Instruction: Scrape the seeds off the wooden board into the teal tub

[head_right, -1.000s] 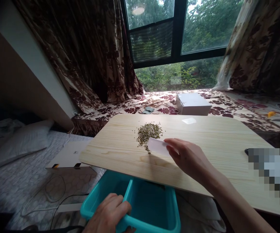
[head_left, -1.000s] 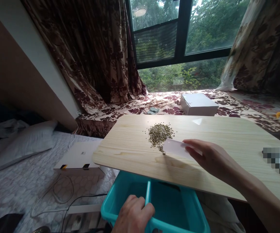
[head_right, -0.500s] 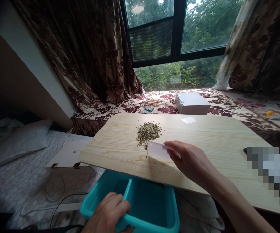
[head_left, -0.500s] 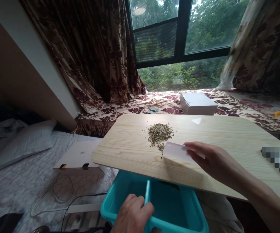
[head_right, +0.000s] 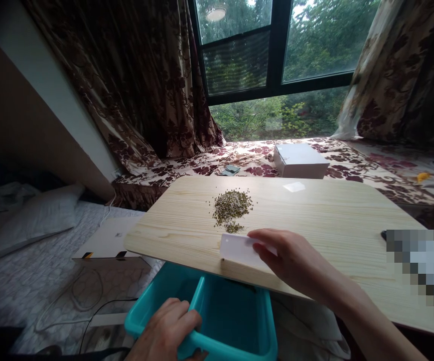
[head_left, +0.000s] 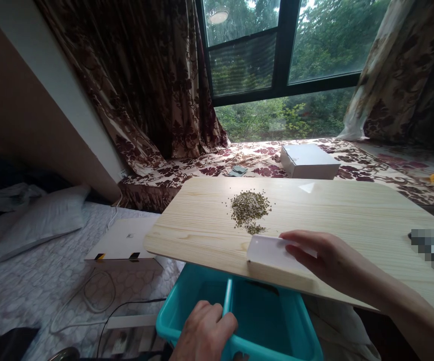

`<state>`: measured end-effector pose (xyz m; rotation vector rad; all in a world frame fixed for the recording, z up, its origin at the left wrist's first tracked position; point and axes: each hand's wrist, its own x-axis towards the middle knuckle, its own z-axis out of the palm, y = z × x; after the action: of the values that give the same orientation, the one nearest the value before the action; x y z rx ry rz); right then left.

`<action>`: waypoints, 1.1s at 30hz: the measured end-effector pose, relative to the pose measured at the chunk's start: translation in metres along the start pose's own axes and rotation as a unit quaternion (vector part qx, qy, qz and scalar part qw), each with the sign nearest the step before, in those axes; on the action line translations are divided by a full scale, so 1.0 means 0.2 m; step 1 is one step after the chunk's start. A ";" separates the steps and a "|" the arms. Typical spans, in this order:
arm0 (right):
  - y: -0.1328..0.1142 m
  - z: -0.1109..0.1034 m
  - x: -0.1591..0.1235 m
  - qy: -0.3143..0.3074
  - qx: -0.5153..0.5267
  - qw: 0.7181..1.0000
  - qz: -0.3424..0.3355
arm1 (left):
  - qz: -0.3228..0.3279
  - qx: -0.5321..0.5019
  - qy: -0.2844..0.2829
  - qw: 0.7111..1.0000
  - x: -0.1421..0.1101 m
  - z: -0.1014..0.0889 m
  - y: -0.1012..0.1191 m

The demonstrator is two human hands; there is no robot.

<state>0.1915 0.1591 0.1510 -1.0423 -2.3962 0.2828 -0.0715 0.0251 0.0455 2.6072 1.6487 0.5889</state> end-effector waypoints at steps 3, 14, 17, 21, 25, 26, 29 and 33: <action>0.02 -0.02 -0.02 -0.002 0.017 1.000 0.012 | 0.001 0.005 -0.007 1.000 0.00 0.00 0.00; 0.09 0.01 0.05 0.065 -0.103 0.993 0.013 | 0.004 -0.001 -0.022 1.000 0.01 -0.04 0.00; 0.08 0.01 0.05 0.054 -0.097 0.994 0.010 | 0.006 0.014 -0.026 1.000 0.00 -0.04 0.00; 0.08 0.01 0.06 0.063 -0.093 0.994 0.010 | 0.006 0.007 -0.059 0.998 0.00 -0.04 -0.01; 0.07 0.01 0.07 0.061 -0.086 0.994 0.011 | -0.001 -0.009 -0.081 0.997 -0.01 -0.04 -0.02; 0.06 0.02 0.07 0.060 -0.082 0.995 0.010 | -0.003 -0.012 -0.084 0.996 -0.01 -0.04 -0.02; 0.03 0.02 0.06 0.056 -0.062 0.997 0.001 | -0.012 -0.019 -0.089 0.996 -0.01 -0.05 -0.02; -0.01 0.02 0.01 0.017 -0.004 1.000 -0.008 | -0.038 -0.034 -0.100 0.994 0.00 -0.07 0.00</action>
<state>0.1866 0.1589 0.1495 -1.0242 -2.3752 0.2471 -0.0767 0.0216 0.0590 2.4511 1.6285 0.3589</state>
